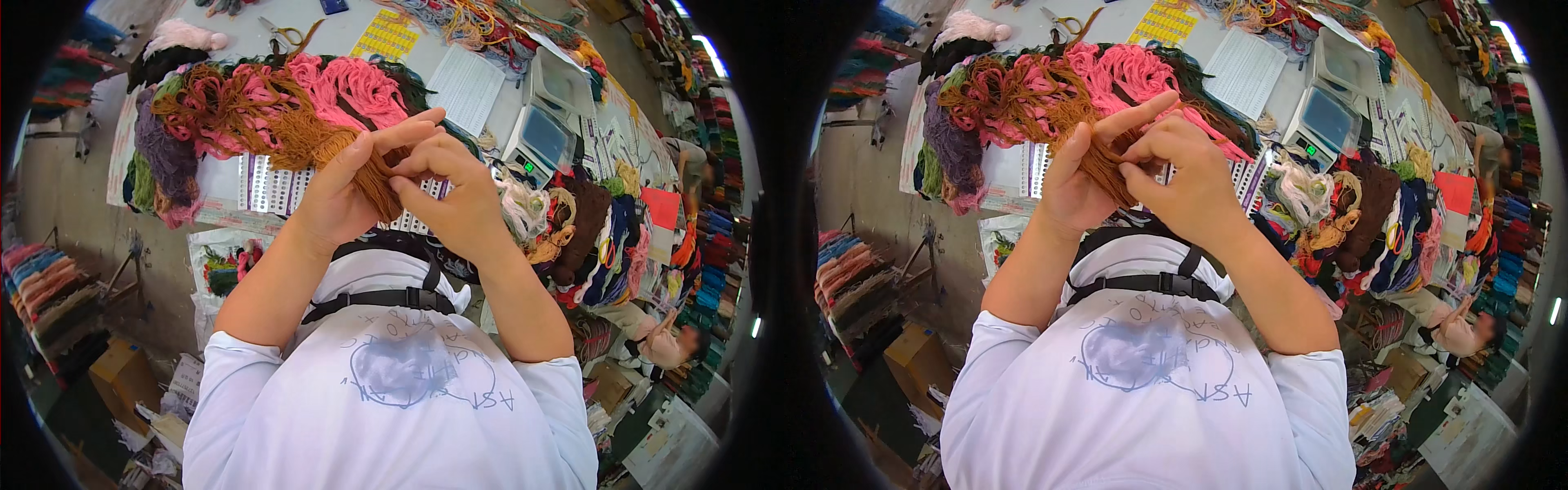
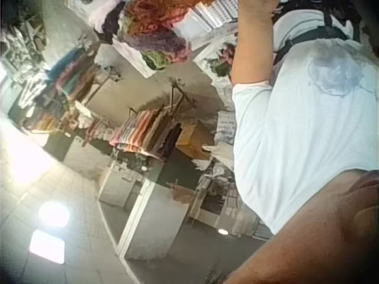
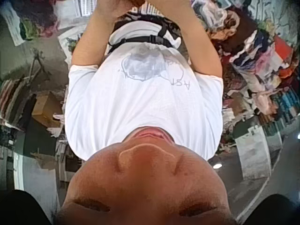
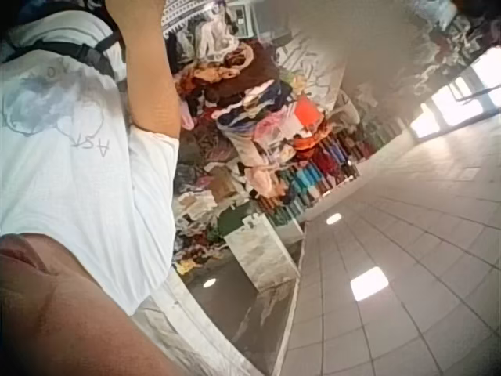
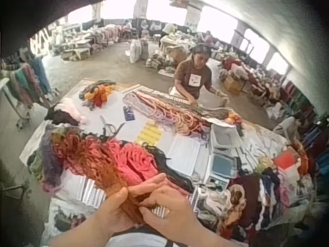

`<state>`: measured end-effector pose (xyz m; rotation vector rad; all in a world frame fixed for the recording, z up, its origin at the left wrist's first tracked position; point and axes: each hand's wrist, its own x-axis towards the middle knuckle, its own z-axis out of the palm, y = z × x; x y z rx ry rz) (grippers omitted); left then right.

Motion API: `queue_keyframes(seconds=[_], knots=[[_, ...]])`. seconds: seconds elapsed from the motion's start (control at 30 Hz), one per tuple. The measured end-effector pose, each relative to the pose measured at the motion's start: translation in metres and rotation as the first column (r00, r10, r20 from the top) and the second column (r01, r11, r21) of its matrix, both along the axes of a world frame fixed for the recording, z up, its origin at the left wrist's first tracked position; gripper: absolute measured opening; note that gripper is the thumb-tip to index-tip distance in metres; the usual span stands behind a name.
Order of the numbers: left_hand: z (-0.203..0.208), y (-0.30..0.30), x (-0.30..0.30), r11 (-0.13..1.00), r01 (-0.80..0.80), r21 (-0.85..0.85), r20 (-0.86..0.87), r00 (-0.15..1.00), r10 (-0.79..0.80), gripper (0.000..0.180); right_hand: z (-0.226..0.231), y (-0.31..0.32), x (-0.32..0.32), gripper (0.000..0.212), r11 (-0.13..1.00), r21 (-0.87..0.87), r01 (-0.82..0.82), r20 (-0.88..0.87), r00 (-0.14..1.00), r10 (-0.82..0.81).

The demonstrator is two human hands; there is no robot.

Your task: Organizing, weighing, and sorting bundles of yarn onto color cards at a factory workbench.

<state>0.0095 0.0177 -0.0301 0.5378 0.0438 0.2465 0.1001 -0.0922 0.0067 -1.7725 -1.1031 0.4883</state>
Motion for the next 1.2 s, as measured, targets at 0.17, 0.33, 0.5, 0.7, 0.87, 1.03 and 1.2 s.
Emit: queue_keyframes(seconds=[0.17,0.33,0.5,0.7,0.87,1.03,1.2], knots=[[-0.002,0.008,-0.007,0.990,0.026,0.142,-0.075,0.997,-0.016,0.054,-0.010,-0.010,0.013,0.008,1.000,-0.015,-0.003,-0.515,0.857,-0.005],[0.004,0.009,-0.008,0.897,0.003,0.442,-0.214,0.971,0.102,0.042,-0.009,-0.011,0.011,0.007,1.000,-0.008,0.023,-0.675,0.737,-0.023],[0.010,0.011,-0.005,0.855,-0.016,0.518,-0.178,0.976,0.126,0.046,-0.007,-0.006,0.006,0.005,0.986,0.127,0.111,-0.764,0.645,0.026],[-0.008,0.016,0.003,0.963,0.057,0.264,-0.014,0.998,-0.055,0.066,-0.014,-0.023,0.034,0.009,0.978,0.187,-0.092,-0.806,0.554,0.206],[-0.024,0.041,-0.009,0.854,0.354,0.382,0.024,0.920,-0.392,0.038,0.016,-0.050,0.083,0.019,0.950,-0.134,-0.283,-0.645,0.753,0.133],[-0.033,0.120,-0.070,0.916,0.339,-0.213,0.230,0.929,-0.290,0.016,-0.024,-0.184,0.196,0.017,0.927,0.113,0.356,-0.941,0.338,-0.015],[-0.008,0.196,-0.124,0.968,-0.184,-0.171,-0.001,0.982,0.186,0.026,-0.060,-0.362,0.257,0.015,0.721,-0.179,0.669,-0.941,0.097,-0.323]])
